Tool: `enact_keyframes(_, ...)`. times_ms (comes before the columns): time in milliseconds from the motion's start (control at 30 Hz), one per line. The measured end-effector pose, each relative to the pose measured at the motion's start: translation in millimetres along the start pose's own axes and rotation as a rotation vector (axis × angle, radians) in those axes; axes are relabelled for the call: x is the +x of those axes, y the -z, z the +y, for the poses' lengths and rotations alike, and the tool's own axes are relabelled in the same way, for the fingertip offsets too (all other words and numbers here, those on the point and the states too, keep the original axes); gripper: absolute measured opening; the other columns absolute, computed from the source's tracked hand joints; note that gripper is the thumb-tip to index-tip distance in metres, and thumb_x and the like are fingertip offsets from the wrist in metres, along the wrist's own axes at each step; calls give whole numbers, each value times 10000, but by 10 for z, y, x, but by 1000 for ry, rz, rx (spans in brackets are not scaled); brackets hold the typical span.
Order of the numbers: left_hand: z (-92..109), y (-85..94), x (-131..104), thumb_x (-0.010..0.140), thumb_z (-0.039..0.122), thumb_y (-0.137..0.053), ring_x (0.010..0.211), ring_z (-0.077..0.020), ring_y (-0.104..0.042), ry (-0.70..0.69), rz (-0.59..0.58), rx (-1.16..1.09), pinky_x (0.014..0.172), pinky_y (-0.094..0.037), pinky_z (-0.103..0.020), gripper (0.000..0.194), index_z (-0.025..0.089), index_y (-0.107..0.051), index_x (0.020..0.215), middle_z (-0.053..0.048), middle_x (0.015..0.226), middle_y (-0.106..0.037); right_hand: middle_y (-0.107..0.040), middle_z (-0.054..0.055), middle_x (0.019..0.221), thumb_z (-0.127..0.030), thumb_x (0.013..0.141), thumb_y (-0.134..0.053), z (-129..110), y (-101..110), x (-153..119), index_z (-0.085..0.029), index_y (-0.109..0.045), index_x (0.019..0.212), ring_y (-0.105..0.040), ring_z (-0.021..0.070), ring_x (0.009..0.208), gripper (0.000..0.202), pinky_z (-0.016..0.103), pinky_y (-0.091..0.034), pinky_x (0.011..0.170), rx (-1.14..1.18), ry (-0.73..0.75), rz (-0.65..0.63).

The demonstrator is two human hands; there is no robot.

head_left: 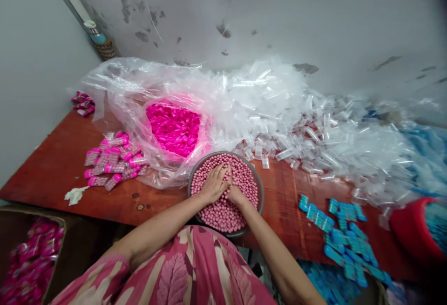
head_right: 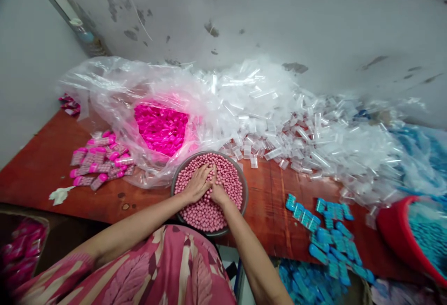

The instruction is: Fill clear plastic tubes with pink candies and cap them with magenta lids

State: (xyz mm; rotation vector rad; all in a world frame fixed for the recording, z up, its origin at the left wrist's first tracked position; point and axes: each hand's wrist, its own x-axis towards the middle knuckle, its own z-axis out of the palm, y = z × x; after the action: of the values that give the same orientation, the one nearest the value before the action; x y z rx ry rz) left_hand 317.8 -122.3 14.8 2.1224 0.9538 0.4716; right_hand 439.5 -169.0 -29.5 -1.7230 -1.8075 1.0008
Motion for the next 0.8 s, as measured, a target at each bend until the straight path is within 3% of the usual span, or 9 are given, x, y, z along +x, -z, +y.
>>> enact_keyframes(100,-24,92,-21,848,390,-290,1276,-210,-130,-2,-27,-8,1026,-140,-444,516,209,-166,1314,-79,1375,-232,-259,93,1354,-117,615,-519,-46,203,-81,-151,-99,1329,-231,209,1242,829,384,-219,1013,33,48,40)
enact_keyframes(200,-55,245,-75,858,300,-299,1257,-190,-193,-34,40,-5,1024,-185,-392,449,175,-245,1286,-88,1344,-296,-173,97,1385,-142,633,-535,-80,397,-198,-162,-68,1333,-163,198,1265,842,385,-187,1024,23,50,25)
enact_keyframes(333,-104,375,-217,830,176,-349,1053,-175,-447,-15,63,40,930,-330,-336,286,160,-471,1088,-82,1077,-537,-405,98,1251,-150,686,-496,-174,504,-342,-187,-342,1229,-355,208,1163,565,401,-276,969,-79,30,121)
enact_keyframes(467,-92,341,-306,749,135,-470,958,-189,-486,19,-13,117,856,-378,-328,222,169,-516,963,-61,963,-564,-567,62,1000,-213,738,-477,-310,516,-383,-200,-514,1018,-518,185,929,284,338,-404,817,-109,8,228)
enact_keyframes(567,-59,267,-282,724,141,-509,922,-195,-496,57,-38,151,814,-396,-328,205,166,-514,927,-60,939,-562,-600,51,930,-274,785,-419,-266,659,-260,-192,-542,953,-551,163,839,224,288,-428,748,-146,-76,364)
enact_keyframes(667,-30,214,-228,738,181,-511,884,-197,-509,63,-45,146,770,-411,-330,139,170,-517,876,-59,906,-569,-614,64,929,-288,814,-345,-57,951,12,-168,-550,953,-559,163,834,275,276,-430,723,-255,-189,485)
enact_keyframes(800,16,250,-211,748,198,-493,862,-190,-529,19,-22,37,760,-415,-326,94,174,-519,835,-55,876,-583,-641,50,858,-249,793,-390,289,1272,497,-167,-597,872,-573,164,781,236,261,-427,681,-352,-213,394)
